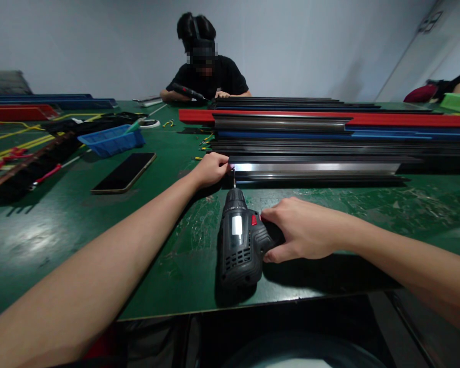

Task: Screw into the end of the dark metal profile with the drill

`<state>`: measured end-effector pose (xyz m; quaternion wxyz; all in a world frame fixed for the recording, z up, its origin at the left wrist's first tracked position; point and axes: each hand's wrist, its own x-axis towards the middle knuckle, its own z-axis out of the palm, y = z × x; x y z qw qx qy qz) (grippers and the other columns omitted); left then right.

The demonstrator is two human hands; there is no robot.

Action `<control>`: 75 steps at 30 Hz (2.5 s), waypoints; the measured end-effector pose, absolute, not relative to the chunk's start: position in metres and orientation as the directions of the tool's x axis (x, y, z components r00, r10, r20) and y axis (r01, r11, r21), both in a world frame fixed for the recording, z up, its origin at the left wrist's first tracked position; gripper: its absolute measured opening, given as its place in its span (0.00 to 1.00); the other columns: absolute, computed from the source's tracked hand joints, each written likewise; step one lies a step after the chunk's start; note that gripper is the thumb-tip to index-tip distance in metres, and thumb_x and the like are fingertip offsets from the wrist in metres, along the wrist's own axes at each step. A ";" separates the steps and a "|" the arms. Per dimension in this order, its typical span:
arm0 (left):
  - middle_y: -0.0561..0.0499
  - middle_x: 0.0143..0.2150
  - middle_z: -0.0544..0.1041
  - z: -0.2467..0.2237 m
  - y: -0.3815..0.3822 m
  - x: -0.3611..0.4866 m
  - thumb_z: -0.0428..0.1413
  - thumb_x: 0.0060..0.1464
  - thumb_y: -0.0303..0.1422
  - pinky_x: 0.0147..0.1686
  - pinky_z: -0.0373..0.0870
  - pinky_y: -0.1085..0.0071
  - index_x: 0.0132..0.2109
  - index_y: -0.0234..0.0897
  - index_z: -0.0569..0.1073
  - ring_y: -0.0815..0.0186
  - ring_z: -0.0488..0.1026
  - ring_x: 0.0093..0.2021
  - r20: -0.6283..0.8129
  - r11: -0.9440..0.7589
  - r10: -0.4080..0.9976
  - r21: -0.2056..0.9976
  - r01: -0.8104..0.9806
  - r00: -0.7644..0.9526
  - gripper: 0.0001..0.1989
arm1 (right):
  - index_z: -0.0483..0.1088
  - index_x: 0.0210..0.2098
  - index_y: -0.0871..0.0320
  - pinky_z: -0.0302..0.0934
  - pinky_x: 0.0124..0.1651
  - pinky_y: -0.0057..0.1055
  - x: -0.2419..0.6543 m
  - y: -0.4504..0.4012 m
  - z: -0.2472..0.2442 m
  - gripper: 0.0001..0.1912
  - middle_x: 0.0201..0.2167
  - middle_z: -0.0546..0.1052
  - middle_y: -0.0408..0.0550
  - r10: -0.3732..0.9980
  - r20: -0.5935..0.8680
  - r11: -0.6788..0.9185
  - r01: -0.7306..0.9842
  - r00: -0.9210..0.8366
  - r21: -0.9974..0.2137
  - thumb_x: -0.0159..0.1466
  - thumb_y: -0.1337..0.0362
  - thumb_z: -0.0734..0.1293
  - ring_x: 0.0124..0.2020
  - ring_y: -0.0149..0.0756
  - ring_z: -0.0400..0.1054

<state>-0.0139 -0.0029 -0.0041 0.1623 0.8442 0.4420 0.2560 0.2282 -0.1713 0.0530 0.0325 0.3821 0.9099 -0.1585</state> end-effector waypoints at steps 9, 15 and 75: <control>0.51 0.22 0.69 -0.004 -0.003 -0.014 0.52 0.53 0.35 0.30 0.57 0.70 0.23 0.34 0.71 0.67 0.63 0.26 0.286 -0.551 0.833 0.507 0.662 0.473 0.13 | 0.74 0.34 0.59 0.49 0.28 0.33 0.226 -0.171 0.053 0.22 0.27 0.76 0.48 0.680 -0.185 0.661 0.702 -0.710 -0.264 0.60 0.45 0.72 0.24 0.35 0.62; 0.52 0.22 0.70 -0.004 -0.003 -0.013 0.52 0.52 0.35 0.29 0.57 0.72 0.23 0.34 0.71 0.67 0.64 0.27 0.291 -0.545 0.837 0.504 0.670 0.463 0.13 | 0.74 0.35 0.60 0.48 0.28 0.32 0.228 -0.171 0.054 0.22 0.27 0.76 0.48 0.681 -0.186 0.659 0.704 -0.708 -0.265 0.60 0.45 0.73 0.24 0.34 0.62; 0.52 0.21 0.68 -0.004 -0.003 -0.014 0.51 0.51 0.34 0.28 0.55 0.71 0.22 0.34 0.70 0.68 0.63 0.25 0.299 -0.559 0.828 0.510 0.654 0.474 0.12 | 0.74 0.35 0.59 0.48 0.28 0.33 0.227 -0.171 0.052 0.22 0.27 0.77 0.49 0.684 -0.176 0.667 0.705 -0.708 -0.240 0.60 0.44 0.72 0.25 0.36 0.64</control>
